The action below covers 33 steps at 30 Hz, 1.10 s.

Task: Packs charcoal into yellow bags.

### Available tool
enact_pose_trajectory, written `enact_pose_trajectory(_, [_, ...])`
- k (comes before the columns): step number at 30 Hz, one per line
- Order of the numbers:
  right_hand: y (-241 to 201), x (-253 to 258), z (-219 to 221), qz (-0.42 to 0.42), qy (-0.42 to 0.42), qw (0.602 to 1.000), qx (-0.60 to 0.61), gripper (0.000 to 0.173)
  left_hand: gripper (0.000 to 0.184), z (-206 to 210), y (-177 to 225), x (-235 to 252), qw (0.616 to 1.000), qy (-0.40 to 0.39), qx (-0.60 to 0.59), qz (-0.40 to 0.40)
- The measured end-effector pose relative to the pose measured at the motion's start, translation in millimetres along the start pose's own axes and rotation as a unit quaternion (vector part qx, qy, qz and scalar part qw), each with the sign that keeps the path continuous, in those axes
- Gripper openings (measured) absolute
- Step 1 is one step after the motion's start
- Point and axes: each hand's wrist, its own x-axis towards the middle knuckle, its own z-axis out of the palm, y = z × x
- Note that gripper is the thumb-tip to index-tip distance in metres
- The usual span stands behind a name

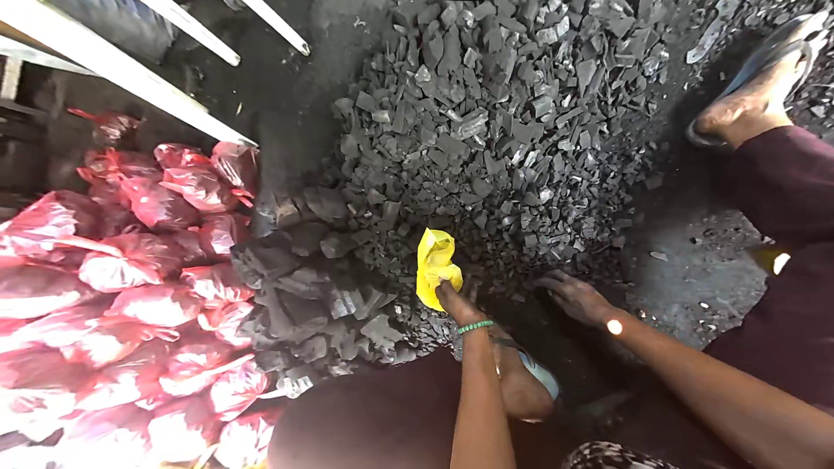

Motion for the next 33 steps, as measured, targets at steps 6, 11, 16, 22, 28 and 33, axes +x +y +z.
enact_pose_trajectory(6, [-47,2,43,0.012,-0.379,0.914,-0.141,0.034,0.048,-3,3,0,1.000,0.023,0.006,-0.016])
enact_pose_trajectory(11, [-35,26,63,0.013,-0.214,0.977,0.013,0.061,0.048,-8,-10,6,0.999,0.027,0.016,-0.030])
enact_pose_trajectory(16, [-57,30,-7,-0.039,0.114,0.987,0.107,0.048,0.056,-8,-28,15,0.993,0.044,0.108,0.007])
enact_pose_trajectory(22, [30,-22,-26,0.335,0.450,0.785,0.264,0.052,0.063,15,-47,-9,0.973,0.008,0.218,-0.075])
enact_pose_trajectory(28, [42,-10,-19,0.420,0.362,0.775,0.302,0.064,0.068,52,-54,-40,0.956,-0.104,0.191,-0.198])
enact_pose_trajectory(33, [21,15,-58,0.129,0.312,0.899,0.278,0.060,0.059,66,-32,-46,0.978,-0.103,0.084,-0.163])
